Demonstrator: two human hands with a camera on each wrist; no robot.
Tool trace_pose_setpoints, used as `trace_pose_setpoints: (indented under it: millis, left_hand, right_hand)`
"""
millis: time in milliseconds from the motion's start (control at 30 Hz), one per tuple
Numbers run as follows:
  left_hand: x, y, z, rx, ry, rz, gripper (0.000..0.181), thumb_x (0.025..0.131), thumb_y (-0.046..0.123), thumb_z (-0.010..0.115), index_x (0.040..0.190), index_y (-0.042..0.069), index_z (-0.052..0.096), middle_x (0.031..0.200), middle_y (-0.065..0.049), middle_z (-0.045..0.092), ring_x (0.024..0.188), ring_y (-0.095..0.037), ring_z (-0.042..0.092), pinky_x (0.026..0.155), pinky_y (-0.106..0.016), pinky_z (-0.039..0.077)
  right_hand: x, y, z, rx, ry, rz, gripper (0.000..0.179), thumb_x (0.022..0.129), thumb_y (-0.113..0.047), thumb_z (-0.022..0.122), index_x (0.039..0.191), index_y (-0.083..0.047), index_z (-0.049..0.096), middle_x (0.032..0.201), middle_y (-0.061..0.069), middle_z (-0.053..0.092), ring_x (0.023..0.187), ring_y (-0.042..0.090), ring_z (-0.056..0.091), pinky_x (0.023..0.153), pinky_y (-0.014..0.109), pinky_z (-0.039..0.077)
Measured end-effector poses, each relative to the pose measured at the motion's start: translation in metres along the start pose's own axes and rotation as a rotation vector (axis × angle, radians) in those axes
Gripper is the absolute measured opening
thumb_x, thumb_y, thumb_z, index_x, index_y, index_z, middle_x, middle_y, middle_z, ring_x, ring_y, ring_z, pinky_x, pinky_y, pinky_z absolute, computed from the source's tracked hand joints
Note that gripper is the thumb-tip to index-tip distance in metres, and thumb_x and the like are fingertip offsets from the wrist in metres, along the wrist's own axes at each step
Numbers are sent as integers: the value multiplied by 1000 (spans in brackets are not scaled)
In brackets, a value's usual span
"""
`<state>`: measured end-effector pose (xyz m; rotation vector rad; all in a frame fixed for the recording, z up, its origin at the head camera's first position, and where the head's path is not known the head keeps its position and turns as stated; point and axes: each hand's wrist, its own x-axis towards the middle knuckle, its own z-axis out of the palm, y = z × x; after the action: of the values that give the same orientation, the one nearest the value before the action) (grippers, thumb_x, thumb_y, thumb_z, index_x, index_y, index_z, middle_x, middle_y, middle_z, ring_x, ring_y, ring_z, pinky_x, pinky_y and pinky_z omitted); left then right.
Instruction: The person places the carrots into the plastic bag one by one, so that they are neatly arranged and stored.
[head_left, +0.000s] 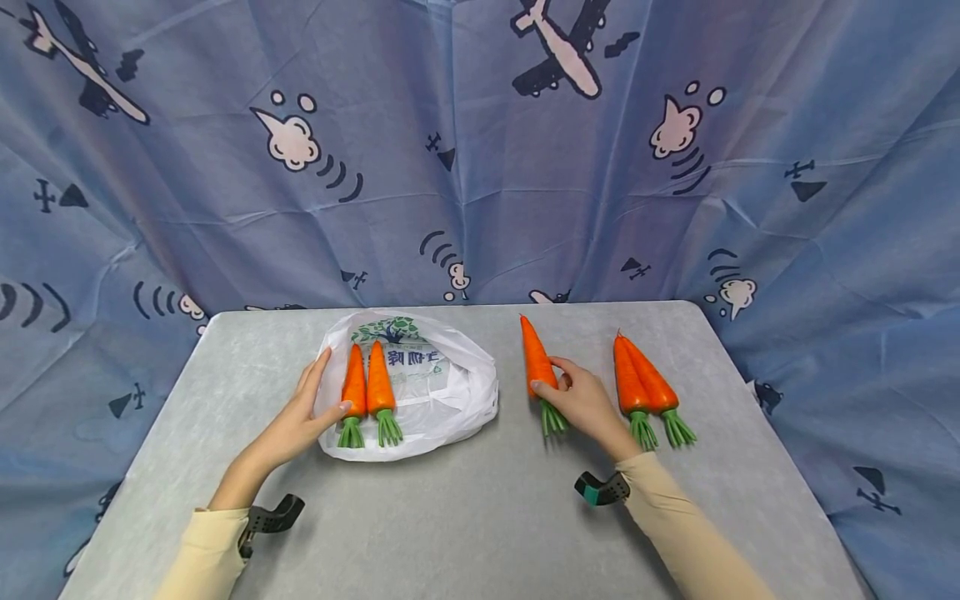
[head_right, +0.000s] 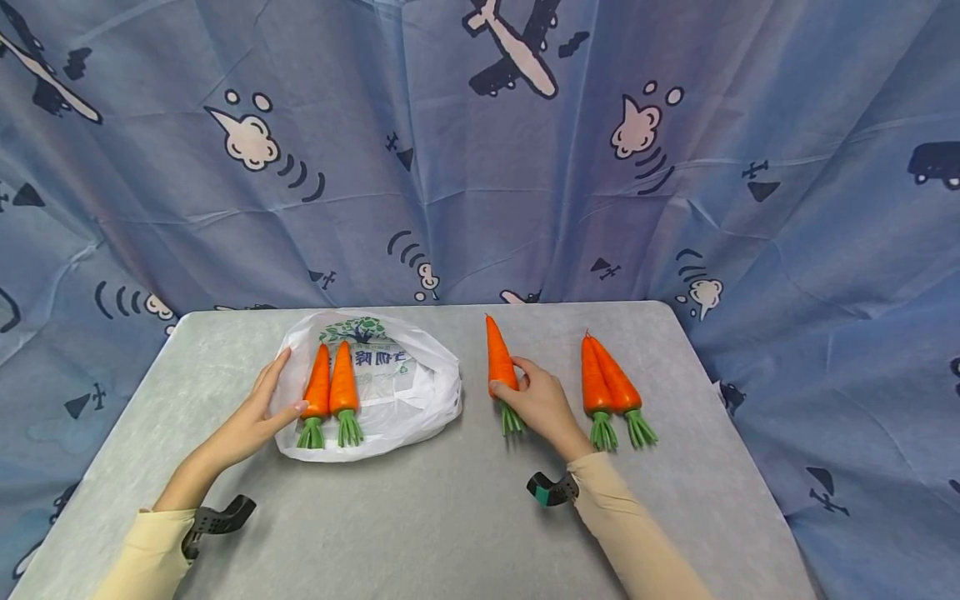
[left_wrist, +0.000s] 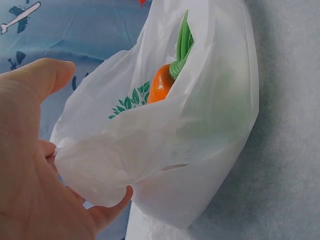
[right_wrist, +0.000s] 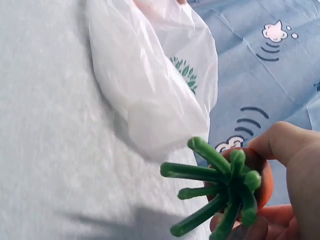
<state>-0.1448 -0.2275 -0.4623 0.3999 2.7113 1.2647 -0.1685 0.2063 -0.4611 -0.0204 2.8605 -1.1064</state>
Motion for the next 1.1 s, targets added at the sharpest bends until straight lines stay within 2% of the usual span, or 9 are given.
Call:
trace_pose_setpoints:
  millis: [500,1100]
  left_hand:
    - [2,-2,0,-1,-6,-7,93,98,33,61,160,17,-6,165,-25,0,150,-51,9,115,-73,15]
    - [2,-1,1,-4,-8,-11,93,98,33,62,161,18,-6,165,-25,0,150,-51,8,114,-74,14]
  right_hand:
    - [-1,-30,13,64,-39,-63,59,88,-35,71,137,-7,57,69,2,48,60,13,43,56,24,33]
    - [-4,-58,33,82,-93,-141,58,86,-32,73,136,-8,58,64,-2,47,55,11,40,54,22,32]
